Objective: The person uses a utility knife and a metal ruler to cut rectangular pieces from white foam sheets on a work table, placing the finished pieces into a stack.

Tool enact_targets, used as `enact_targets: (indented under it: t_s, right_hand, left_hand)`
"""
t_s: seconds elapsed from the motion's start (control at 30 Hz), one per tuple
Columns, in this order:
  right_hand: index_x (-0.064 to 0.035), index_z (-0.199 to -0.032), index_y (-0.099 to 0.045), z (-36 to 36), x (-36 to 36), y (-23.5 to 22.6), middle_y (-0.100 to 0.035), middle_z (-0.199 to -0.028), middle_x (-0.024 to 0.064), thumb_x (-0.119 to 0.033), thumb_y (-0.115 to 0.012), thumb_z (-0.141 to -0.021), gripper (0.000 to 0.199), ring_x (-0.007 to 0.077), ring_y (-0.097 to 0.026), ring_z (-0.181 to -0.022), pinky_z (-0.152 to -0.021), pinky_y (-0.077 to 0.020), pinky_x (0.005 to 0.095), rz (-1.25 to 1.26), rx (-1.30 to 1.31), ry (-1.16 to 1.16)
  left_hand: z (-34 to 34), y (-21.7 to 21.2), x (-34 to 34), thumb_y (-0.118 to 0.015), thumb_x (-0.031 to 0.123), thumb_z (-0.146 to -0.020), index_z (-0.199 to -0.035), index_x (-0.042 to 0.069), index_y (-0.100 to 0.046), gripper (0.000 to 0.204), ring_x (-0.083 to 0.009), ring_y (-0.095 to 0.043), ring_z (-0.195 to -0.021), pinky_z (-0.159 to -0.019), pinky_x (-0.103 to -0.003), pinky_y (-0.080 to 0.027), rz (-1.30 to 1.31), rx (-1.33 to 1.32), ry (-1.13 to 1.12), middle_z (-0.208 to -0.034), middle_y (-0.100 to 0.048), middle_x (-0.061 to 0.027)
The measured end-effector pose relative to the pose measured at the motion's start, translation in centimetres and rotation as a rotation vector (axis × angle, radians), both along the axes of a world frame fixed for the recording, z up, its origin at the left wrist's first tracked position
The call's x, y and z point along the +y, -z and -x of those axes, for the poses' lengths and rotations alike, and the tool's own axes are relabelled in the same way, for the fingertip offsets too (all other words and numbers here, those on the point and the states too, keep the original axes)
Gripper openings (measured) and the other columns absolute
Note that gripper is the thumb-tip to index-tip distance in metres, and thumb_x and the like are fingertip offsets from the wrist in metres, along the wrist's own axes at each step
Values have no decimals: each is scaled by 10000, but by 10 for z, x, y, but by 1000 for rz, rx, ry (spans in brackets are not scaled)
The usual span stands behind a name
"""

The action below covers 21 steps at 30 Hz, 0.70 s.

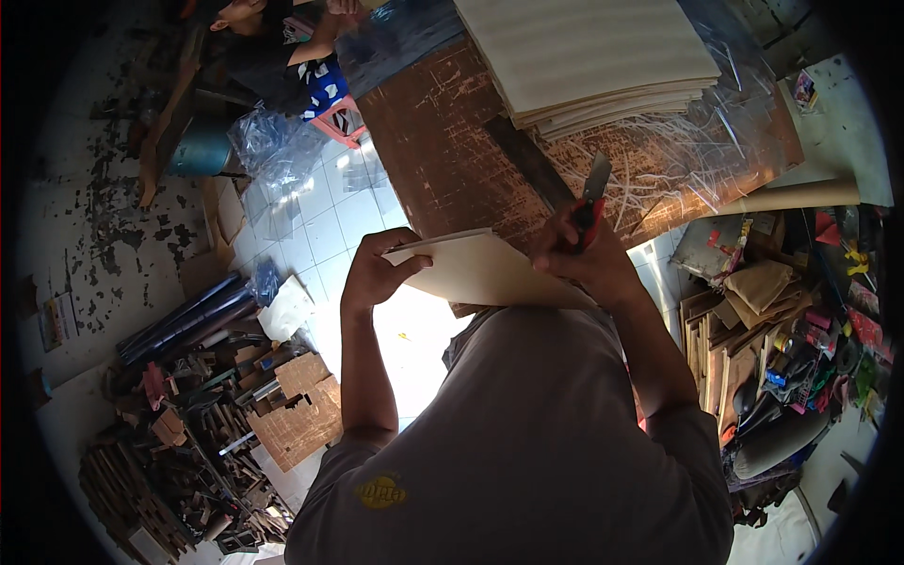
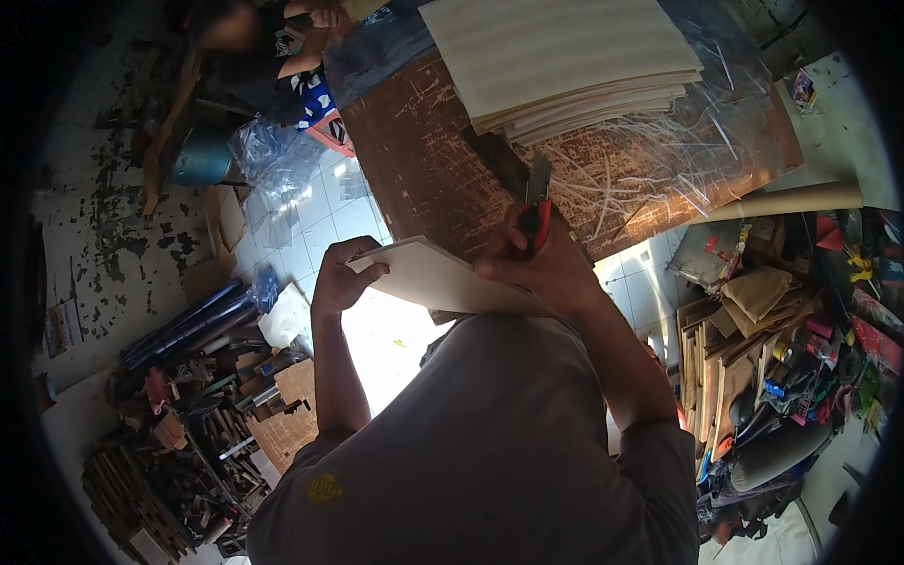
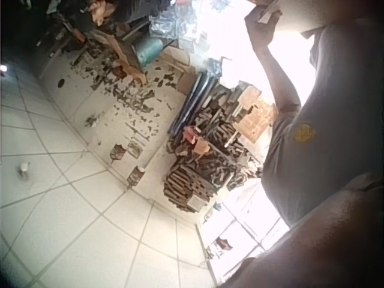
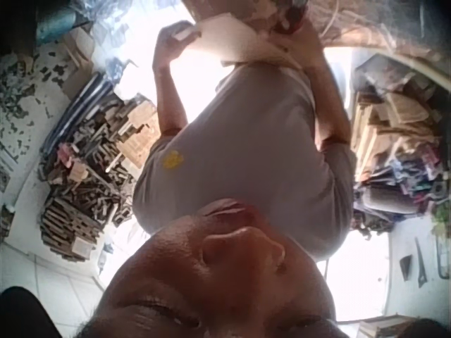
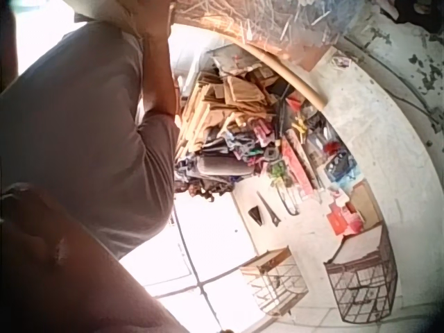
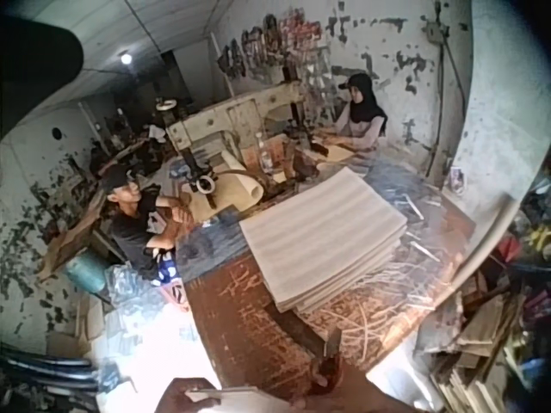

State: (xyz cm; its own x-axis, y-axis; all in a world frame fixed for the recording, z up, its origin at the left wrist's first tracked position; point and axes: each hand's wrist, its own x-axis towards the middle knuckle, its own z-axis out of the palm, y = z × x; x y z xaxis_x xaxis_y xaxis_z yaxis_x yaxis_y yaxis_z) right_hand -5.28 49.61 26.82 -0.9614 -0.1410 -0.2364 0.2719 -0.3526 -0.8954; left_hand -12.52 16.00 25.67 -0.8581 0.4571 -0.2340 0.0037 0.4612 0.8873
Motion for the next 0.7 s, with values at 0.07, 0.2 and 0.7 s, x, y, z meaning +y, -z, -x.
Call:
enact_targets:
  t_s: [0.07, 0.2, 0.7]
  right_hand:
    - [-173, -894, -393, 1, 2, 1, -711, -892, 82, 30, -847, -796, 506, 115, -642, -770, -626, -484, 255, 126, -67, -74]
    - [-172, -896, -389, 4, -5, 0, -712, -895, 83, 11, -828, -834, 480, 89, -592, -717, -570, -423, 240, 121, -60, -24]
    - [-119, -874, -412, 5, -22, -24, -780, -1067, 123, 27, -860, -824, 474, 124, -707, -947, -829, -558, 285, -138, 138, 126]
  left_hand:
    - [1, -3, 3, -859, 103, -856, -927, 27, -748, 152, -89, -655, -773, -712, -281, -509, -6, 29, 19, -809, -729, -17]
    - [1, -4, 3, -837, 47, -824, -925, 21, -739, 143, -100, -658, -792, -735, -283, -518, 7, 13, 17, -837, -726, -22]
    - [-7, -19, 5, -855, 55, -854, -961, 27, -771, 138, -141, -707, -851, -781, -304, -545, 27, 56, 42, -922, -760, -47]
